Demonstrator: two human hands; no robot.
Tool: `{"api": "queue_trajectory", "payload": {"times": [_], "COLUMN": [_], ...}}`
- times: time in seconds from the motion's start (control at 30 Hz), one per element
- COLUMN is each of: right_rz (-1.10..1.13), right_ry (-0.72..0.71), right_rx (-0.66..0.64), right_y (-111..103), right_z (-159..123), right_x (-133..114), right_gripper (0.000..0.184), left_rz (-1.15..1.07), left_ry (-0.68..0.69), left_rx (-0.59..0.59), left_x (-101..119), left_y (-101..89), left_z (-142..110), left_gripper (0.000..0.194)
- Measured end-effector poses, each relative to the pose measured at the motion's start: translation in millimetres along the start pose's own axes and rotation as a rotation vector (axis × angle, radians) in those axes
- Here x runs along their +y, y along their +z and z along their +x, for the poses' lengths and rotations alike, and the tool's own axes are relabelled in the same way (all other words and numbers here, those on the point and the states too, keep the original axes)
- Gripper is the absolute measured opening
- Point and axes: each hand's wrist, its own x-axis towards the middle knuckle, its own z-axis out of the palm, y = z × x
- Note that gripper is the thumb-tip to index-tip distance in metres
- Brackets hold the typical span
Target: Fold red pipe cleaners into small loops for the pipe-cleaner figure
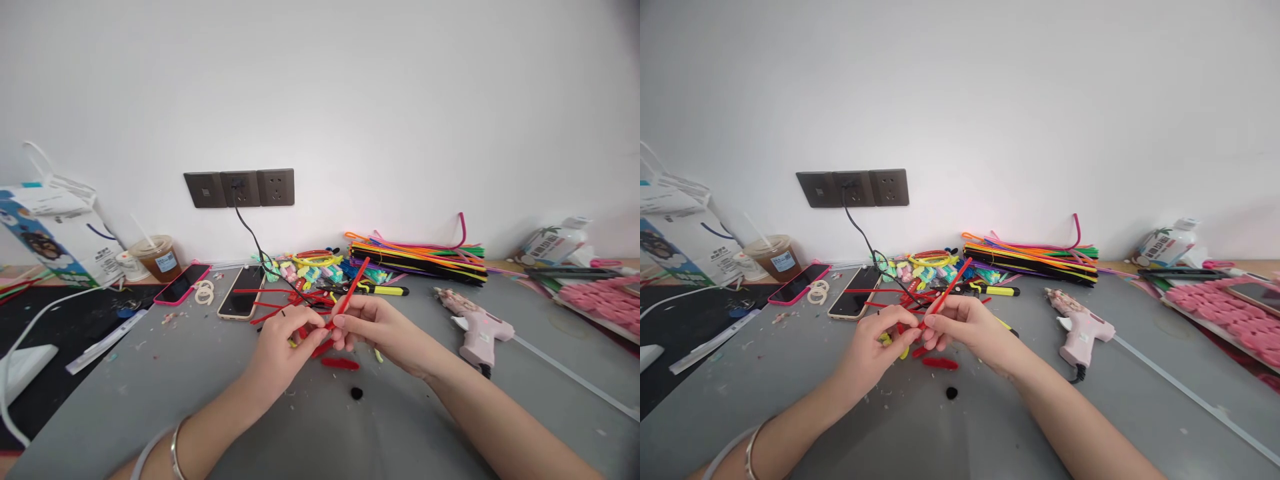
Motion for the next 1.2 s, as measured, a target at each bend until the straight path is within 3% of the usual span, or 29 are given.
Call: {"api": "queue_trajectory", "payload": {"times": [0.17,0.23,0.3,0.37,0.43,0.5,0.6,0.9,1.03,1.2], "right_rz": [-0.019,-0.041,-0.086,-0.17,-0.311,-0.471,-0.632,-0.858,-0.836,-0.627], "right_ry": [-0.044,-0.101,-0.216,-0.387,-0.577,-0.735,-0.846,-0.942,-0.868,-0.686], "right_rx": [-0.005,0.05,0.142,0.252,0.332,0.336,0.294,0.339,0.279,0.083], "right_y": [1,3,6,9,13,16,19,17,15,7], "right_z": [-1,-1,-2,-4,-6,-7,-8,-10,-8,-4], "right_x": [-3,-4,-3,-2,0,2,5,11,9,-1], "right_gripper": [0.025,0.026,0.024,0.018,0.01,0.008,0.011,0.012,0.012,0.011], "left_rz": [0.0,-0.103,-0.279,-0.5,-0.725,-0.906,-1.017,-1.011,-0.952,-0.887], "left_ry": [0.124,0.063,-0.095,-0.291,-0.441,-0.49,-0.477,-0.469,-0.47,-0.495], "left_rx": [0.09,0.157,0.205,0.158,0.034,-0.049,-0.052,-0.077,-0.043,-0.069], "left_x": [-1,0,2,5,8,9,8,7,6,7], "left_y": [-2.0,-2.5,-2.9,-2.4,-0.9,1.3,3.7,4.7,4.7,1.0], "left_z": [2,4,5,6,6,4,2,-1,1,4], "left_gripper": [0.012,0.002,0.015,0.024,0.031,0.034,0.028,0.025,0.025,0.029]}}
